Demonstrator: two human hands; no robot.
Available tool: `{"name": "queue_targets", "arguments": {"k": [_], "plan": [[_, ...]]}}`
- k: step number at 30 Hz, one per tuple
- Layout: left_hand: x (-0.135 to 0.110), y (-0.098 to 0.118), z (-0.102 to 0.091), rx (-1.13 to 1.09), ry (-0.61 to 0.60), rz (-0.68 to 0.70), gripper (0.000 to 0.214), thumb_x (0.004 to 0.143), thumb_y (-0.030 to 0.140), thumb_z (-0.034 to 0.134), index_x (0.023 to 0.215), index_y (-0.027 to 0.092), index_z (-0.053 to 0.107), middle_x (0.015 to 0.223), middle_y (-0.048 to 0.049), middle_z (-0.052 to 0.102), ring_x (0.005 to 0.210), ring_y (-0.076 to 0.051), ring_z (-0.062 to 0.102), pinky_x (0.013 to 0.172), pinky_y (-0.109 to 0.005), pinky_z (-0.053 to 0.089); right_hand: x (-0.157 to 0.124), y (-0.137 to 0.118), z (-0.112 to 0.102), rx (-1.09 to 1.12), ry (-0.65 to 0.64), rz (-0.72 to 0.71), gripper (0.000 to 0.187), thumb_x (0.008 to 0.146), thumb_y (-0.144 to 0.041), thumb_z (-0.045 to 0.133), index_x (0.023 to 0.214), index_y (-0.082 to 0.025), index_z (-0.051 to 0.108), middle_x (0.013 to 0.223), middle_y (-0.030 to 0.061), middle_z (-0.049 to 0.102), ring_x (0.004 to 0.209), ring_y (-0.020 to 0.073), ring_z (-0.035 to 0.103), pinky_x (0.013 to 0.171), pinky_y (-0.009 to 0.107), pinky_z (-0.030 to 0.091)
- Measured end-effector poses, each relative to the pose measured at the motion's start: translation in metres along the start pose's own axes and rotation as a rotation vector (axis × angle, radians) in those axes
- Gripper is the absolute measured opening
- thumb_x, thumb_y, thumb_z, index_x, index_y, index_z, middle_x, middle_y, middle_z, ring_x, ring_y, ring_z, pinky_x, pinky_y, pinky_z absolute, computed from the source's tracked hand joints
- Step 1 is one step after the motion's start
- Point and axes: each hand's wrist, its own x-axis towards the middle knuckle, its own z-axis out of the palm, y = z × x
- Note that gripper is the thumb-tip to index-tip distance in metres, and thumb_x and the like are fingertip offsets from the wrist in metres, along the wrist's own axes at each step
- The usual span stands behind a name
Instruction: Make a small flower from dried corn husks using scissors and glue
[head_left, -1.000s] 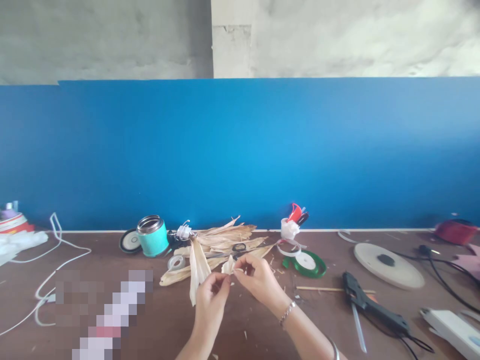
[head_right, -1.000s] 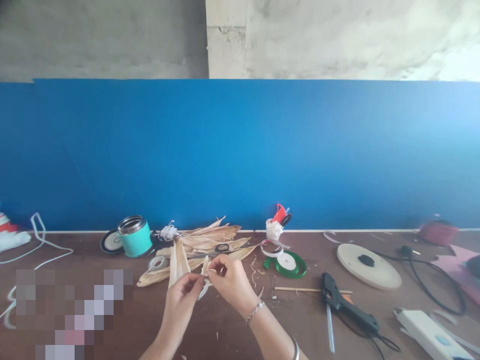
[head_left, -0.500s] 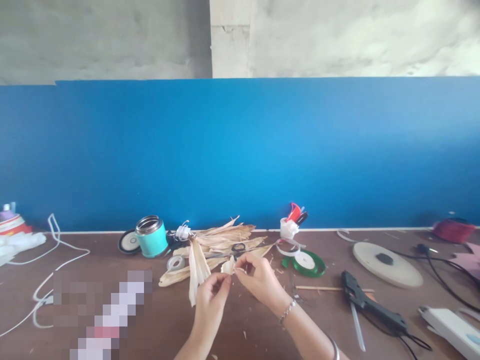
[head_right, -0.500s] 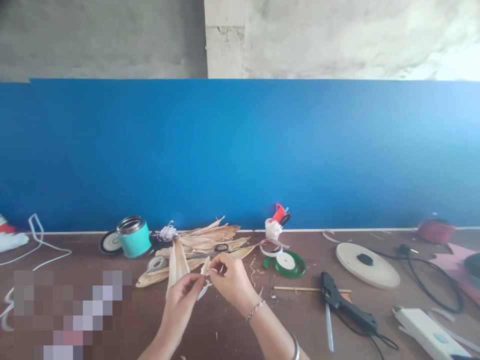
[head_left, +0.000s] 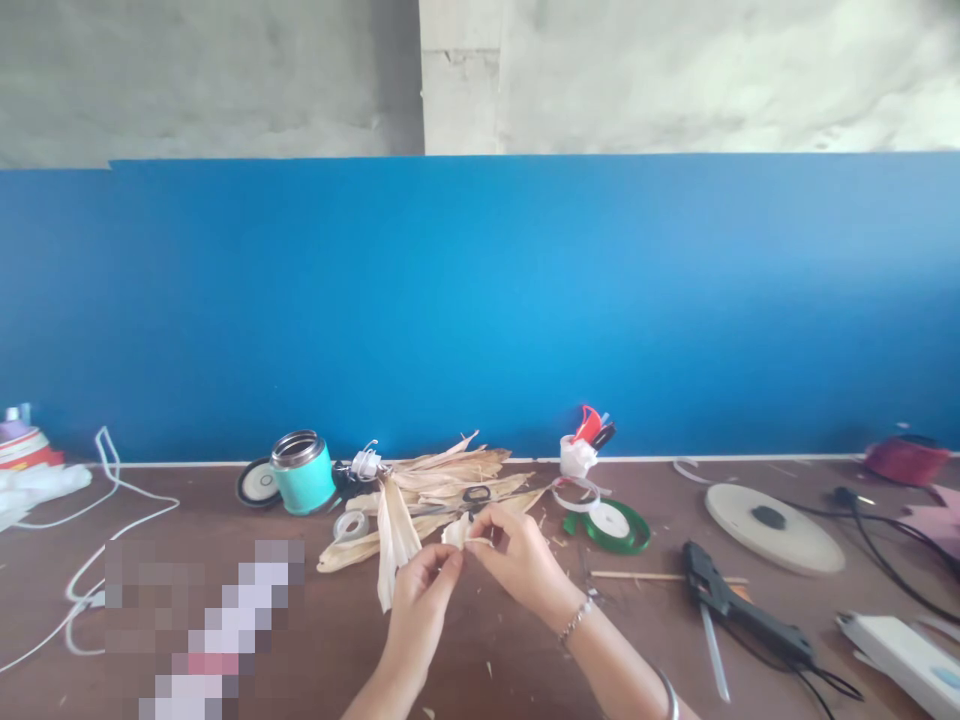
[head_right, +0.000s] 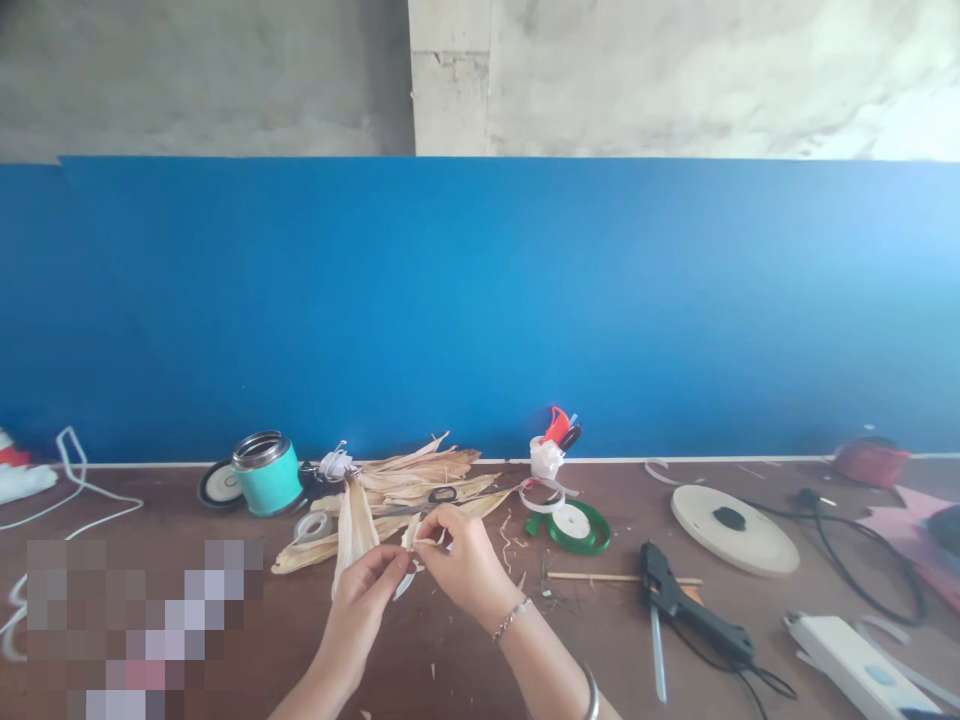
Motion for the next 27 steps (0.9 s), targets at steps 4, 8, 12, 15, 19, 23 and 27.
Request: {"name": "queue_targets", "arguments": {"k": [4, 8, 12, 15, 19, 23, 27], "plan": [[-0.001, 0.004, -0.001, -0.018, -0.016, 0.007, 0.033, 0.074, 0.048, 0.061, 0.071, 0.016, 0.066, 0.067, -0.0018, 0.060, 0.065, -0.015, 0.049, 0.061, -0.023, 0.036, 0.000, 0.000, -0.001, 0.016, -0.011, -0.001, 0.010, 0.067, -0.008, 0.055, 0.065, -0.018, 0.057, 0.066, -0.0014, 0.060, 0.062, 0.0116, 0.052, 0.061, 0.021, 0.039], [0.000, 0.005, -0.001, -0.047, -0.043, -0.001, 0.031, 0.073, 0.046, 0.063, 0.069, 0.015, 0.066, 0.063, -0.0002, 0.056, 0.061, -0.013, 0.045, 0.058, -0.022, 0.034, 0.000, 0.001, -0.001, 0.024, -0.010, -0.002, 0.011, 0.066, -0.007, 0.055, 0.065, -0.017, 0.058, 0.065, -0.0018, 0.060, 0.062, 0.0114, 0.051, 0.060, 0.021, 0.039], [0.001, 0.003, -0.003, -0.043, -0.060, -0.008, 0.032, 0.073, 0.047, 0.063, 0.070, 0.015, 0.065, 0.062, 0.0004, 0.055, 0.060, -0.013, 0.044, 0.057, -0.022, 0.033, 0.001, 0.000, -0.002, 0.038, -0.017, 0.029, 0.009, 0.067, -0.009, 0.055, 0.066, -0.017, 0.059, 0.064, -0.0020, 0.059, 0.061, 0.0115, 0.050, 0.059, 0.021, 0.039], [0.002, 0.002, -0.004, -0.033, -0.072, 0.007, 0.032, 0.074, 0.048, 0.062, 0.072, 0.016, 0.065, 0.065, -0.0005, 0.058, 0.063, -0.014, 0.047, 0.059, -0.022, 0.034, 0.001, -0.001, -0.003, 0.048, -0.016, 0.047, 0.007, 0.067, -0.011, 0.056, 0.066, -0.017, 0.059, 0.064, -0.0018, 0.059, 0.061, 0.0120, 0.050, 0.058, 0.021, 0.039], [0.002, 0.001, -0.004, -0.021, -0.077, 0.016, 0.032, 0.075, 0.048, 0.061, 0.072, 0.016, 0.065, 0.066, -0.0006, 0.060, 0.063, -0.014, 0.050, 0.059, -0.022, 0.036, 0.000, -0.001, -0.003, 0.059, -0.011, 0.053, 0.008, 0.066, -0.011, 0.055, 0.065, -0.018, 0.058, 0.063, -0.0018, 0.059, 0.062, 0.0123, 0.051, 0.059, 0.022, 0.039], [0.002, -0.001, -0.004, 0.005, -0.041, 0.040, 0.031, 0.075, 0.047, 0.061, 0.072, 0.016, 0.066, 0.065, -0.0008, 0.062, 0.062, -0.014, 0.052, 0.058, -0.021, 0.038, 0.001, 0.002, 0.000, 0.107, -0.004, 0.058, 0.010, 0.066, -0.012, 0.057, 0.074, -0.018, 0.059, 0.071, -0.0008, 0.062, 0.065, 0.0126, 0.054, 0.060, 0.022, 0.041], [0.002, -0.002, -0.005, 0.136, 0.066, 0.139, 0.030, 0.078, 0.046, 0.057, 0.074, 0.017, 0.066, 0.066, -0.0021, 0.064, 0.060, -0.015, 0.053, 0.057, -0.023, 0.040, 0.002, 0.009, 0.006, 0.174, -0.036, 0.138, 0.028, 0.063, -0.016, 0.064, 0.091, -0.017, 0.061, 0.076, 0.0002, 0.064, 0.064, 0.0128, 0.055, 0.058, 0.022, 0.042]]}}
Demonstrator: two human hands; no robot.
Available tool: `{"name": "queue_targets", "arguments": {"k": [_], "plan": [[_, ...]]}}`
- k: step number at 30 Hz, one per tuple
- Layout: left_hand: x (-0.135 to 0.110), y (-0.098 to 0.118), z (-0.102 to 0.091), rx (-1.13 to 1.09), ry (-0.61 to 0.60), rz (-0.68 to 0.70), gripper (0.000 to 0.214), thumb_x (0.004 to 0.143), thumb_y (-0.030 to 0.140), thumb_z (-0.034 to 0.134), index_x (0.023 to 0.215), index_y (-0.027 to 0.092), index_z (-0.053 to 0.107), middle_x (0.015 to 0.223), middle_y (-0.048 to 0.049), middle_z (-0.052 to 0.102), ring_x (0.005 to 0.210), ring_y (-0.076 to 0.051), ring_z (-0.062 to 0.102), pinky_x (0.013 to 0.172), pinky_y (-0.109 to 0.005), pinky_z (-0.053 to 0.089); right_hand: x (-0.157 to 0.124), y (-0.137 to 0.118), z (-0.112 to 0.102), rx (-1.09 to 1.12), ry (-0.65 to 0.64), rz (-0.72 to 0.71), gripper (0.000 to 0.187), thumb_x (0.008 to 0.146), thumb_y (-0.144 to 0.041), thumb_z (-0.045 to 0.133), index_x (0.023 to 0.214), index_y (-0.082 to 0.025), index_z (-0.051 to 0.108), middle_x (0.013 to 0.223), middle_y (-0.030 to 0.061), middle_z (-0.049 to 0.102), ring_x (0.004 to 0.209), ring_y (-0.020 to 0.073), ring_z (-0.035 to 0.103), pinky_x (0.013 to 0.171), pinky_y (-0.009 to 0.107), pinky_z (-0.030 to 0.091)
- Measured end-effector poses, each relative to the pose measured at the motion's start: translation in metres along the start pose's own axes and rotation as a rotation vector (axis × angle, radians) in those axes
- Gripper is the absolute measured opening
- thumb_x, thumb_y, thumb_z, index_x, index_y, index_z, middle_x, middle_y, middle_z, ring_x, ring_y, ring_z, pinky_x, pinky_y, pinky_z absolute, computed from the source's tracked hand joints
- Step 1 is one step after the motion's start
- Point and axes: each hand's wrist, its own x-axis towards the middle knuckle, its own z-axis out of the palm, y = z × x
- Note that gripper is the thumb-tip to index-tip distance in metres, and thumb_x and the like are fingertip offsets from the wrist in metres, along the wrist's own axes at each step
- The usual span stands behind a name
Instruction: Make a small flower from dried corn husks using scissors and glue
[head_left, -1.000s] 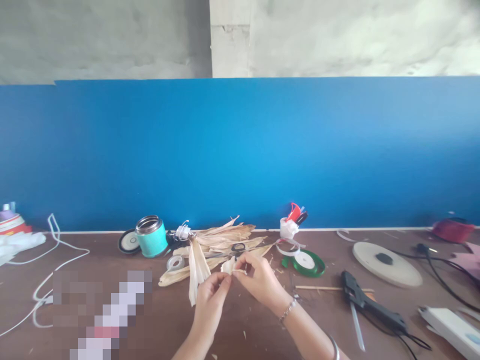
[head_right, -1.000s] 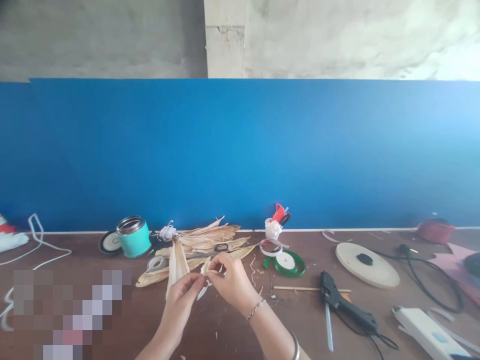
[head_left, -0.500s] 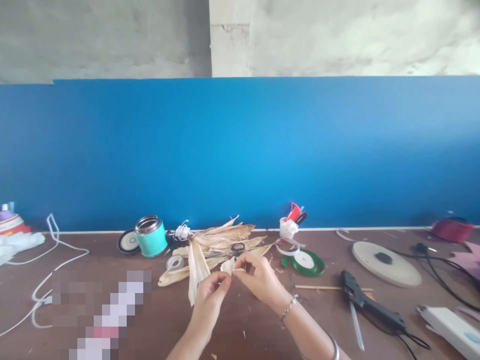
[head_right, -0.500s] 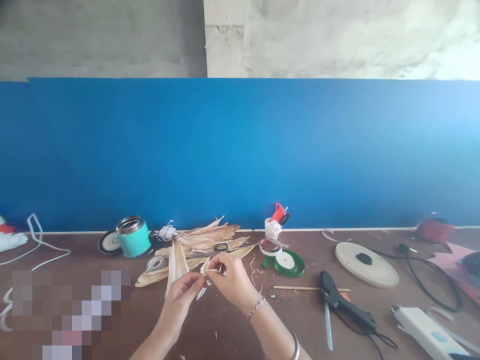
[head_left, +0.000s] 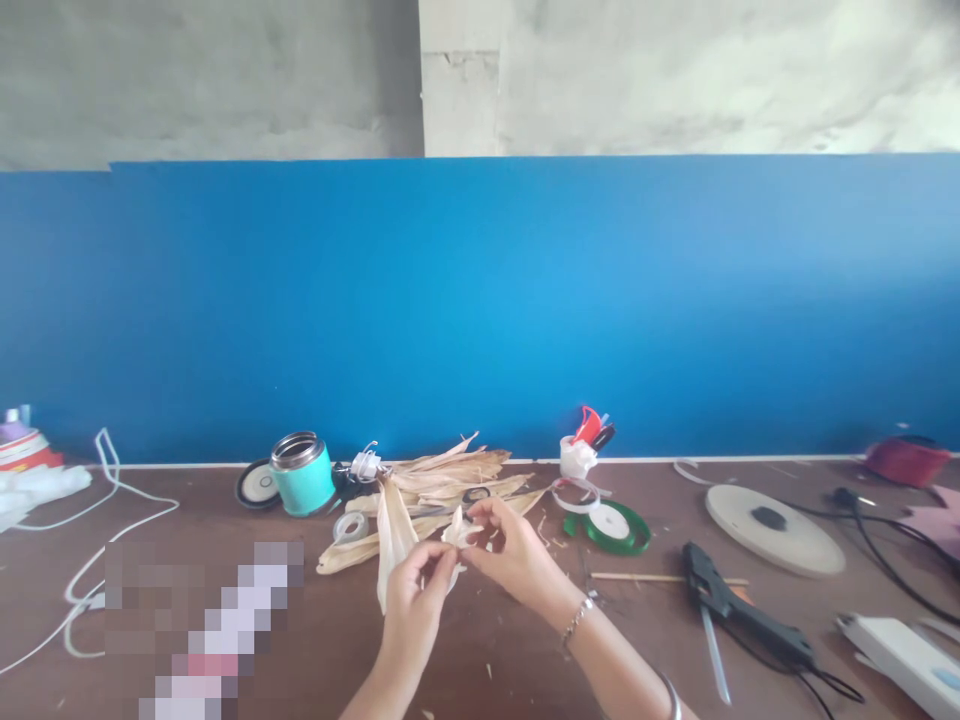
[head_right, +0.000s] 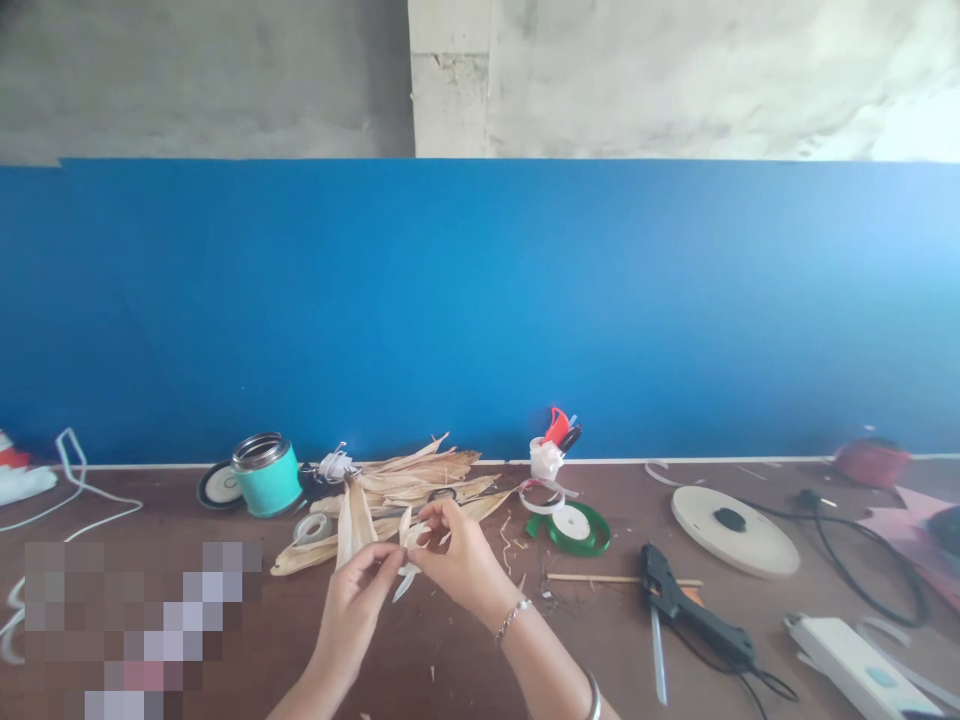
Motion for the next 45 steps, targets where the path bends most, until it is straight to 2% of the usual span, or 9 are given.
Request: {"name": "queue_targets", "arguments": {"k": [3, 6, 12, 17, 21, 24, 30, 35, 45], "plan": [[-0.002, 0.001, -0.001, 0.102, 0.076, 0.122, 0.028, 0.079, 0.044, 0.056, 0.073, 0.018, 0.065, 0.067, -0.0031, 0.065, 0.062, -0.017, 0.055, 0.061, -0.024, 0.042, 0.001, 0.002, 0.003, 0.036, -0.059, 0.043, 0.011, 0.067, -0.022, 0.063, 0.074, -0.015, 0.067, 0.067, 0.0009, 0.065, 0.061, 0.0127, 0.053, 0.058, 0.023, 0.040], [-0.003, 0.002, -0.002, 0.148, 0.122, 0.213, 0.026, 0.080, 0.042, 0.056, 0.072, 0.019, 0.064, 0.066, -0.0031, 0.063, 0.061, -0.017, 0.056, 0.062, -0.025, 0.044, 0.001, 0.003, 0.004, 0.161, -0.079, 0.024, 0.014, 0.070, -0.026, 0.063, 0.066, -0.014, 0.068, 0.063, 0.0006, 0.063, 0.061, 0.0130, 0.052, 0.060, 0.024, 0.040], [-0.004, 0.005, 0.000, 0.184, 0.162, 0.267, 0.024, 0.080, 0.040, 0.056, 0.069, 0.020, 0.064, 0.064, -0.0028, 0.063, 0.058, -0.016, 0.055, 0.059, -0.024, 0.044, 0.000, 0.005, 0.009, 0.261, -0.063, -0.019, 0.016, 0.069, -0.029, 0.066, 0.063, -0.014, 0.068, 0.063, 0.0007, 0.060, 0.063, 0.0133, 0.052, 0.060, 0.023, 0.040], [-0.004, 0.005, -0.001, 0.175, 0.176, 0.257, 0.026, 0.079, 0.042, 0.057, 0.068, 0.020, 0.064, 0.064, -0.0030, 0.063, 0.058, -0.016, 0.056, 0.059, -0.025, 0.045, 0.000, 0.004, 0.007, 0.219, -0.060, -0.026, 0.016, 0.070, -0.029, 0.065, 0.065, -0.015, 0.071, 0.065, 0.0014, 0.062, 0.064, 0.0140, 0.054, 0.059, 0.023, 0.041], [-0.001, 0.000, -0.002, 0.139, 0.214, 0.156, 0.027, 0.077, 0.044, 0.060, 0.072, 0.019, 0.066, 0.066, -0.0030, 0.066, 0.061, -0.017, 0.059, 0.060, -0.025, 0.046, 0.005, 0.011, 0.000, 0.021, 0.016, 0.021, 0.015, 0.066, -0.023, 0.064, 0.075, -0.017, 0.074, 0.071, 0.0029, 0.068, 0.066, 0.0167, 0.058, 0.062, 0.026, 0.043], [0.001, -0.005, -0.003, 0.080, 0.216, 0.073, 0.027, 0.076, 0.044, 0.060, 0.075, 0.018, 0.067, 0.069, -0.0038, 0.068, 0.065, -0.019, 0.062, 0.061, -0.026, 0.047, 0.007, 0.017, -0.002, -0.071, 0.031, 0.062, 0.013, 0.064, -0.020, 0.063, 0.071, -0.017, 0.073, 0.066, 0.0029, 0.067, 0.064, 0.0169, 0.057, 0.063, 0.027, 0.043], [0.001, -0.006, -0.002, 0.120, 0.188, 0.107, 0.026, 0.077, 0.043, 0.060, 0.074, 0.018, 0.068, 0.070, -0.0039, 0.069, 0.064, -0.018, 0.060, 0.062, -0.027, 0.046, -0.001, 0.001, 0.002, 0.384, -0.152, 0.182, 0.025, 0.068, -0.036, 0.067, 0.081, -0.015, 0.069, 0.071, 0.0010, 0.065, 0.064, 0.0123, 0.055, 0.061, 0.022, 0.040], [-0.002, -0.004, 0.000, 0.150, 0.159, 0.203, 0.023, 0.078, 0.040, 0.059, 0.074, 0.019, 0.068, 0.069, -0.0044, 0.067, 0.062, -0.017, 0.059, 0.060, -0.026, 0.046, -0.004, -0.011, 0.005, 0.371, -0.065, 0.238, 0.023, 0.069, -0.035, 0.064, 0.059, -0.015, 0.059, 0.052, -0.0039, 0.051, 0.049, 0.0073, 0.039, 0.050, 0.020, 0.028], [-0.001, -0.006, 0.000, 0.211, 0.146, 0.311, 0.018, 0.080, 0.033, 0.058, 0.072, 0.020, 0.066, 0.073, -0.0047, 0.066, 0.069, -0.019, 0.062, 0.065, -0.027, 0.047, -0.003, -0.005, 0.008, 0.377, -0.058, 0.191, 0.018, 0.064, -0.028, 0.064, 0.056, -0.015, 0.054, 0.052, -0.0047, 0.047, 0.052, 0.0081, 0.038, 0.052, 0.022, 0.027]]}}
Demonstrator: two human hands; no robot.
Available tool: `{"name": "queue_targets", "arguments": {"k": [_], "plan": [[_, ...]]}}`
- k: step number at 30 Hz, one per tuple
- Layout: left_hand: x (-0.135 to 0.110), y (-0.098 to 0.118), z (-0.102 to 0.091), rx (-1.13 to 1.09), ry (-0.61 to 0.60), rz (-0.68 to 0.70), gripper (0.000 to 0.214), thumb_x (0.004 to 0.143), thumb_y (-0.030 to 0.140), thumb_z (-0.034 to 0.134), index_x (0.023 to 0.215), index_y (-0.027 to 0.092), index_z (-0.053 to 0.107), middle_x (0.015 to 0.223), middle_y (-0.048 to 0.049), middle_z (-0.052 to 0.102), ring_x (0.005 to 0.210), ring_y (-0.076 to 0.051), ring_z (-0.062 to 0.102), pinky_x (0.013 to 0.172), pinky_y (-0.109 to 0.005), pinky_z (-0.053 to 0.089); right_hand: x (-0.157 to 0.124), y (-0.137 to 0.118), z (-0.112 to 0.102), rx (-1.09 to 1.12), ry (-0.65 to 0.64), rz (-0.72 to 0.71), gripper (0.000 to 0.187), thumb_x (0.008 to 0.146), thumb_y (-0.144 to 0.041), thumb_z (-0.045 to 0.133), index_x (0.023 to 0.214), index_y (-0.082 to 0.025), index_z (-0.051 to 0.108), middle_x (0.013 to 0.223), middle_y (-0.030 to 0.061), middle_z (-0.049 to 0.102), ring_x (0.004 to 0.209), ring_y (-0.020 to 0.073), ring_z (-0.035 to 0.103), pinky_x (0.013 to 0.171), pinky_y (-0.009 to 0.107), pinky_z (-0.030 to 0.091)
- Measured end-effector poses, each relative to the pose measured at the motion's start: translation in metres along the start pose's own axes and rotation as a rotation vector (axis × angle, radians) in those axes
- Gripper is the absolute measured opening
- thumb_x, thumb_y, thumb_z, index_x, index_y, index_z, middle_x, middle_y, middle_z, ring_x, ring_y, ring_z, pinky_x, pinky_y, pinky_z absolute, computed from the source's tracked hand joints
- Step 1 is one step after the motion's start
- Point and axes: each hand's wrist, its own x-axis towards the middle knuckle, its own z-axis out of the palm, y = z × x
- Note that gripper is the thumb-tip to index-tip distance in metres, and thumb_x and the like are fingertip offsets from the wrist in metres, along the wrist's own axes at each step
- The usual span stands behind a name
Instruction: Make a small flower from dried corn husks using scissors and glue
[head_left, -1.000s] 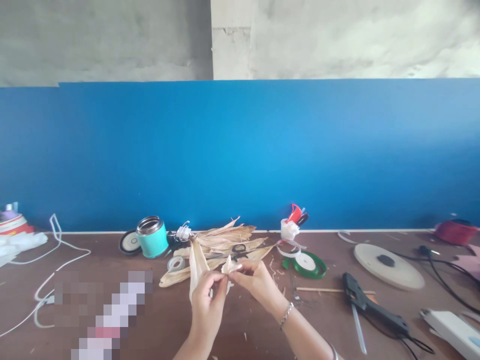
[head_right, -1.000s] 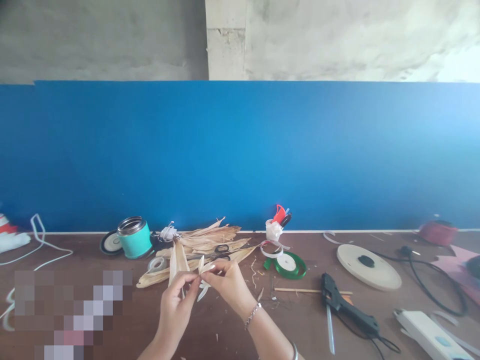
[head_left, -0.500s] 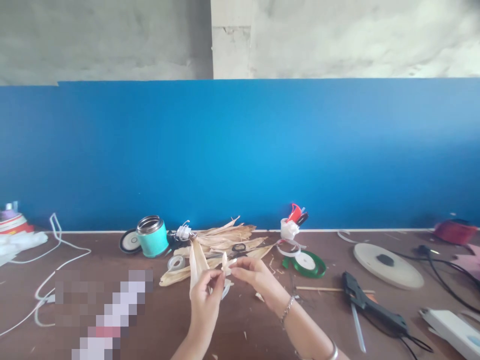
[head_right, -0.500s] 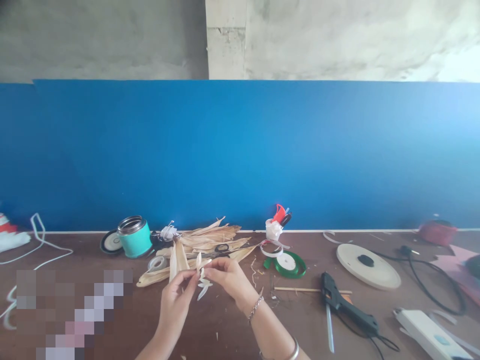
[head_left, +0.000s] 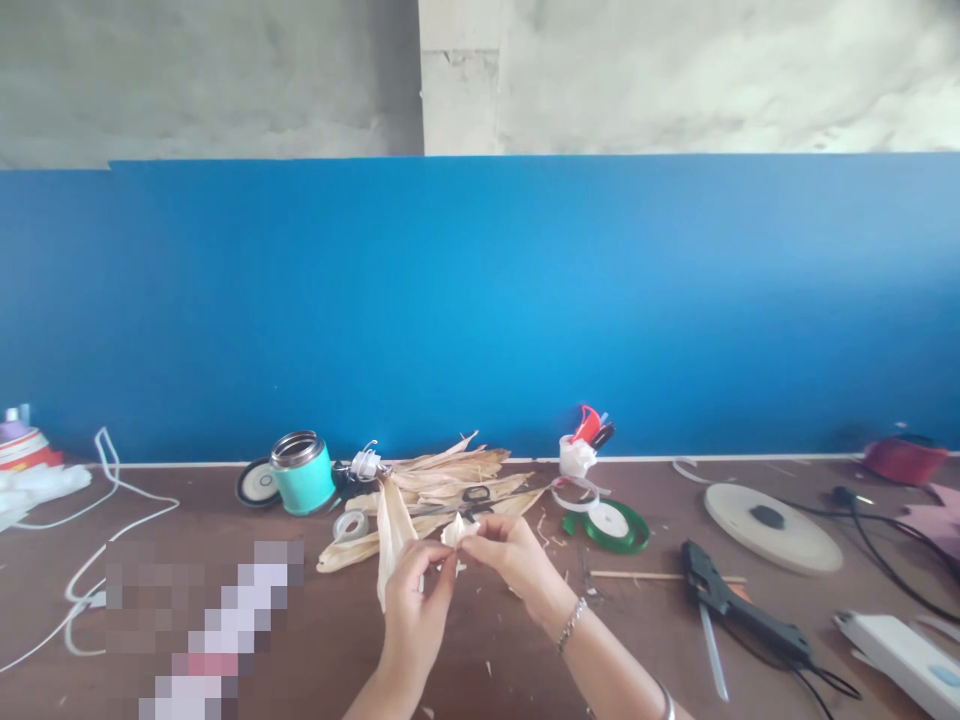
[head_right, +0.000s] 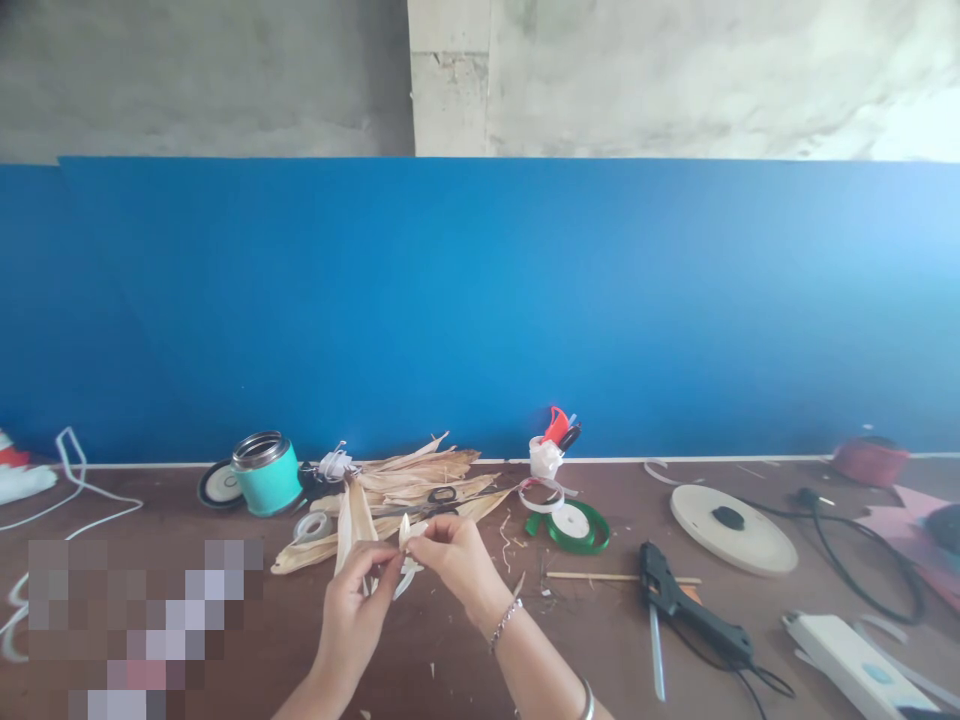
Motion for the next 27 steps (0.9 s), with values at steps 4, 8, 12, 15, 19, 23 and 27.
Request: {"name": "queue_targets", "arguments": {"k": [4, 8, 12, 15, 19, 23, 27], "plan": [[0.000, 0.003, -0.001, -0.002, -0.008, 0.004, 0.019, 0.081, 0.034, 0.057, 0.072, 0.020, 0.066, 0.072, -0.0050, 0.067, 0.068, -0.019, 0.061, 0.064, -0.027, 0.047, 0.001, 0.001, -0.002, 0.066, -0.049, -0.036, 0.022, 0.062, -0.033, 0.069, 0.060, -0.015, 0.057, 0.057, -0.0034, 0.052, 0.056, 0.0095, 0.043, 0.056, 0.022, 0.033], [0.002, 0.005, -0.002, -0.017, 0.011, -0.010, 0.021, 0.079, 0.037, 0.059, 0.070, 0.019, 0.066, 0.069, -0.0043, 0.066, 0.064, -0.018, 0.061, 0.062, -0.026, 0.047, 0.000, -0.002, -0.005, 0.025, -0.062, -0.034, 0.025, 0.067, -0.037, 0.068, 0.060, -0.015, 0.059, 0.058, -0.0024, 0.054, 0.055, 0.0095, 0.045, 0.056, 0.021, 0.035], [0.004, -0.001, -0.004, -0.049, 0.081, -0.138, 0.026, 0.077, 0.042, 0.060, 0.072, 0.018, 0.067, 0.067, -0.0040, 0.066, 0.059, -0.017, 0.059, 0.057, -0.025, 0.045, 0.009, 0.009, -0.011, -0.294, 0.040, -0.059, 0.030, 0.079, -0.037, 0.051, 0.063, -0.014, 0.062, 0.062, 0.0011, 0.061, 0.057, 0.0113, 0.050, 0.054, 0.021, 0.036], [0.005, -0.008, -0.004, -0.090, 0.105, -0.267, 0.032, 0.075, 0.047, 0.060, 0.075, 0.016, 0.068, 0.063, -0.0044, 0.065, 0.056, -0.017, 0.057, 0.052, -0.025, 0.044, 0.017, 0.029, -0.009, -0.676, 0.065, -0.113, 0.019, 0.075, -0.023, 0.053, 0.061, -0.016, 0.064, 0.058, 0.0005, 0.060, 0.058, 0.0129, 0.052, 0.056, 0.021, 0.036], [0.005, -0.013, -0.003, -0.122, 0.114, -0.334, 0.037, 0.072, 0.051, 0.061, 0.077, 0.015, 0.068, 0.063, -0.0056, 0.065, 0.055, -0.017, 0.056, 0.048, -0.024, 0.041, 0.023, 0.051, 0.002, -0.808, 0.139, -0.140, 0.018, 0.070, -0.016, 0.054, 0.054, -0.018, 0.062, 0.066, 0.0044, 0.061, 0.073, 0.0189, 0.055, 0.066, 0.025, 0.036], [0.006, -0.015, -0.002, -0.145, 0.120, -0.353, 0.041, 0.070, 0.054, 0.063, 0.077, 0.014, 0.069, 0.065, -0.0057, 0.066, 0.054, -0.016, 0.055, 0.047, -0.024, 0.041, 0.025, 0.060, 0.011, -0.841, 0.178, -0.165, 0.009, 0.066, -0.012, 0.058, 0.062, -0.018, 0.064, 0.077, 0.0062, 0.062, 0.083, 0.0222, 0.055, 0.072, 0.028, 0.038], [0.007, -0.014, -0.003, -0.175, 0.123, -0.394, 0.040, 0.069, 0.052, 0.064, 0.078, 0.014, 0.069, 0.067, -0.0069, 0.067, 0.053, -0.016, 0.056, 0.046, -0.024, 0.040, 0.026, 0.061, 0.007, -0.763, 0.143, -0.179, 0.016, 0.066, -0.005, 0.052, 0.058, -0.017, 0.060, 0.072, 0.0047, 0.060, 0.078, 0.0197, 0.055, 0.072, 0.028, 0.038]]}}
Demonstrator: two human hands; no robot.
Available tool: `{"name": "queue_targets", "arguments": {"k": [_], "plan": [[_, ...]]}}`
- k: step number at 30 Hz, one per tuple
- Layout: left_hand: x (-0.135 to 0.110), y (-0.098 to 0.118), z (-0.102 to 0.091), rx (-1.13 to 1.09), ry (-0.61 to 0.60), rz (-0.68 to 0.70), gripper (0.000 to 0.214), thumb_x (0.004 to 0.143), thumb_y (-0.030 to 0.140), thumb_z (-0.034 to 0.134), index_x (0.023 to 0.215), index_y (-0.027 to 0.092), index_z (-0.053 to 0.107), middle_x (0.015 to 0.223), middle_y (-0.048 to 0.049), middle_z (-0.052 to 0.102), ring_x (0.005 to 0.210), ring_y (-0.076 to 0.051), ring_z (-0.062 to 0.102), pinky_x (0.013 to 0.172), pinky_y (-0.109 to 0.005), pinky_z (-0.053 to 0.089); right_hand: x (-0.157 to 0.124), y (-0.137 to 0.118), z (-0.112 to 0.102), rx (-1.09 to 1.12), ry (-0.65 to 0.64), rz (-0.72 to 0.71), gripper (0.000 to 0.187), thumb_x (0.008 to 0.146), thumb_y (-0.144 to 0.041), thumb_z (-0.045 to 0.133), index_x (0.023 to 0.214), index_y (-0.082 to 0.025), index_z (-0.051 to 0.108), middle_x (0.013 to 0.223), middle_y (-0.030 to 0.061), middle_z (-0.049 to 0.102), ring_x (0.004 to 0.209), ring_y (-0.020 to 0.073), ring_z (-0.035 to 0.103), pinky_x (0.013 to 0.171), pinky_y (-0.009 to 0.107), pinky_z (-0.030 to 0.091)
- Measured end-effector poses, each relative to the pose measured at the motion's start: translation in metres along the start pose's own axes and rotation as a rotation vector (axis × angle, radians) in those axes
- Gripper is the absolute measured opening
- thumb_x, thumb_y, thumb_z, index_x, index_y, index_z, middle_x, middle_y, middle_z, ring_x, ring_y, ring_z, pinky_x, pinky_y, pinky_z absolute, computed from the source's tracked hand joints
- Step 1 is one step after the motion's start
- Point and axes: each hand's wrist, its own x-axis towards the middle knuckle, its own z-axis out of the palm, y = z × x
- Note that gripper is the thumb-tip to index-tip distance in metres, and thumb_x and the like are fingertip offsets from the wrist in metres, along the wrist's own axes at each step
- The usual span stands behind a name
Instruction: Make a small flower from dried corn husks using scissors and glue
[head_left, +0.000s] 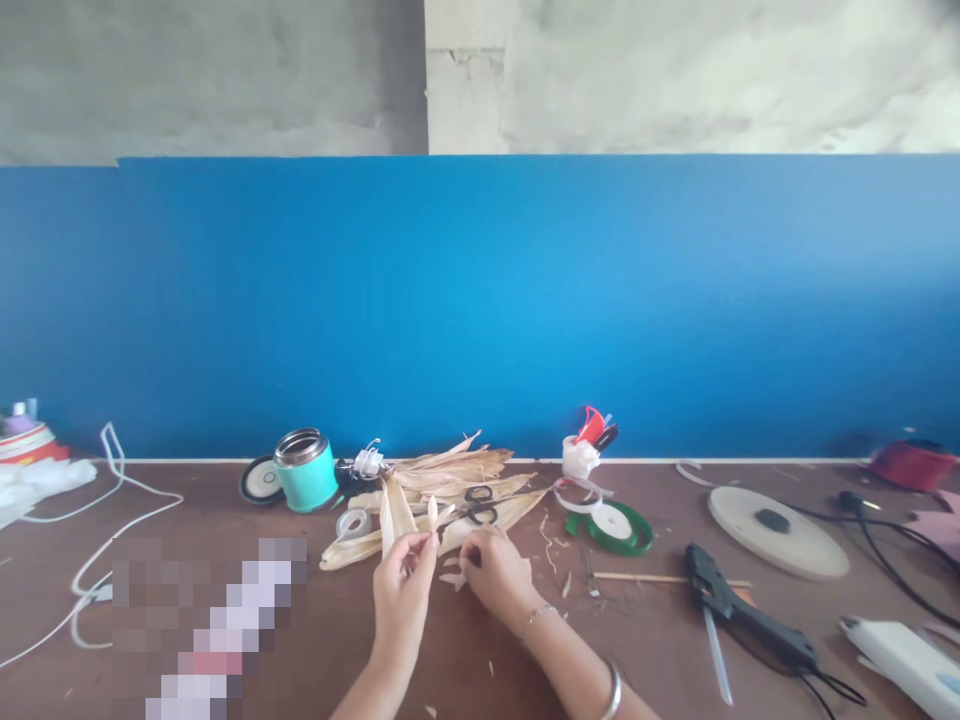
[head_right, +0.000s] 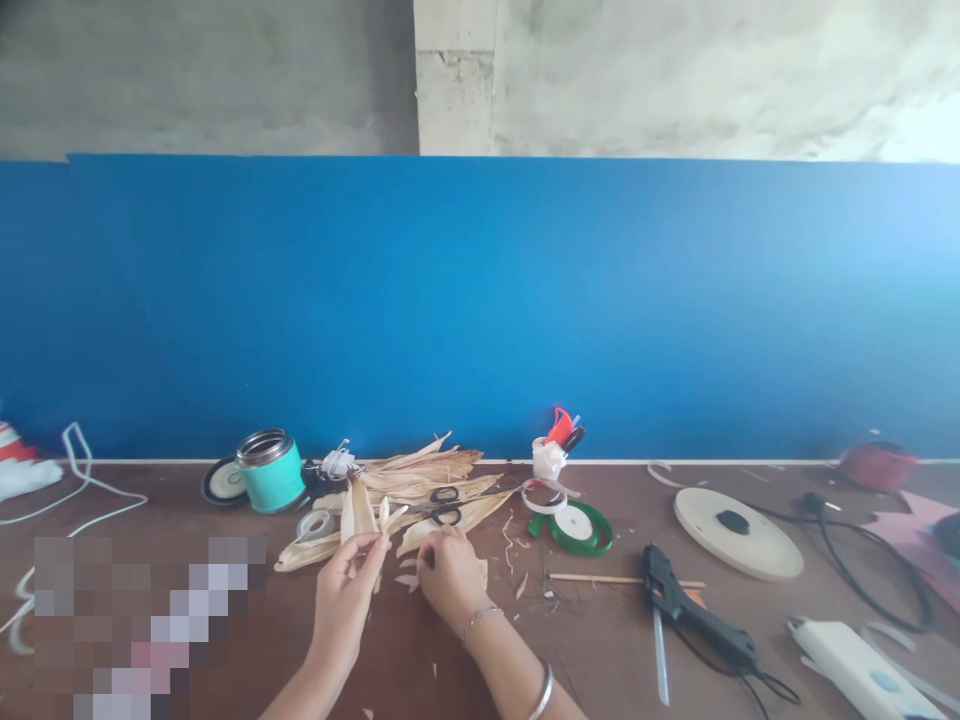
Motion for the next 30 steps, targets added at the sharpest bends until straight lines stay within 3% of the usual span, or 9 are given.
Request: {"name": "queue_targets", "arguments": {"k": [4, 7, 10, 13, 17, 30], "plan": [[-0.001, 0.004, 0.000, -0.033, 0.002, -0.043, 0.037, 0.069, 0.050, 0.064, 0.079, 0.014, 0.069, 0.065, -0.0064, 0.067, 0.054, -0.018, 0.058, 0.045, -0.024, 0.040, 0.002, -0.001, -0.012, 0.125, -0.041, 0.016, 0.010, 0.072, -0.011, 0.052, 0.069, -0.016, 0.060, 0.065, 0.0007, 0.059, 0.064, 0.0144, 0.054, 0.061, 0.023, 0.041], [-0.002, 0.006, 0.002, -0.057, -0.005, -0.052, 0.037, 0.068, 0.050, 0.065, 0.076, 0.014, 0.069, 0.066, -0.0065, 0.067, 0.057, -0.019, 0.060, 0.046, -0.024, 0.041, 0.001, -0.010, -0.022, 0.430, -0.047, 0.028, 0.008, 0.075, -0.022, 0.056, 0.080, -0.017, 0.059, 0.064, -0.0020, 0.058, 0.060, 0.0120, 0.053, 0.057, 0.021, 0.041], [-0.004, 0.007, 0.004, -0.068, -0.019, -0.058, 0.037, 0.068, 0.050, 0.066, 0.074, 0.014, 0.069, 0.068, -0.0060, 0.069, 0.062, -0.020, 0.061, 0.051, -0.024, 0.043, -0.004, -0.024, -0.029, 0.829, -0.069, 0.049, 0.019, 0.069, -0.033, 0.067, 0.074, -0.017, 0.058, 0.064, -0.0027, 0.057, 0.057, 0.0107, 0.051, 0.055, 0.022, 0.040], [-0.008, 0.008, 0.006, -0.062, -0.045, -0.059, 0.036, 0.069, 0.050, 0.064, 0.074, 0.015, 0.069, 0.069, -0.0047, 0.069, 0.064, -0.020, 0.061, 0.056, -0.024, 0.045, -0.010, -0.036, -0.030, 1.007, -0.083, 0.085, 0.027, 0.063, -0.038, 0.073, 0.068, -0.017, 0.056, 0.063, -0.0016, 0.059, 0.059, 0.0118, 0.053, 0.058, 0.024, 0.043], [-0.011, 0.010, 0.007, -0.030, -0.097, -0.068, 0.035, 0.072, 0.050, 0.062, 0.073, 0.016, 0.069, 0.065, -0.0042, 0.069, 0.061, -0.018, 0.059, 0.055, -0.023, 0.044, -0.012, -0.040, -0.026, 1.048, -0.050, 0.090, 0.027, 0.061, -0.037, 0.075, 0.066, -0.017, 0.058, 0.065, -0.0008, 0.061, 0.061, 0.0121, 0.053, 0.060, 0.025, 0.043], [-0.015, 0.013, 0.009, -0.017, -0.095, -0.022, 0.032, 0.073, 0.046, 0.062, 0.074, 0.015, 0.069, 0.065, -0.0048, 0.069, 0.060, -0.017, 0.059, 0.055, -0.023, 0.044, -0.012, -0.036, -0.016, 1.116, 0.018, 0.131, 0.027, 0.058, -0.036, 0.079, 0.064, -0.016, 0.061, 0.061, -0.0032, 0.060, 0.056, 0.0088, 0.049, 0.055, 0.022, 0.041]]}}
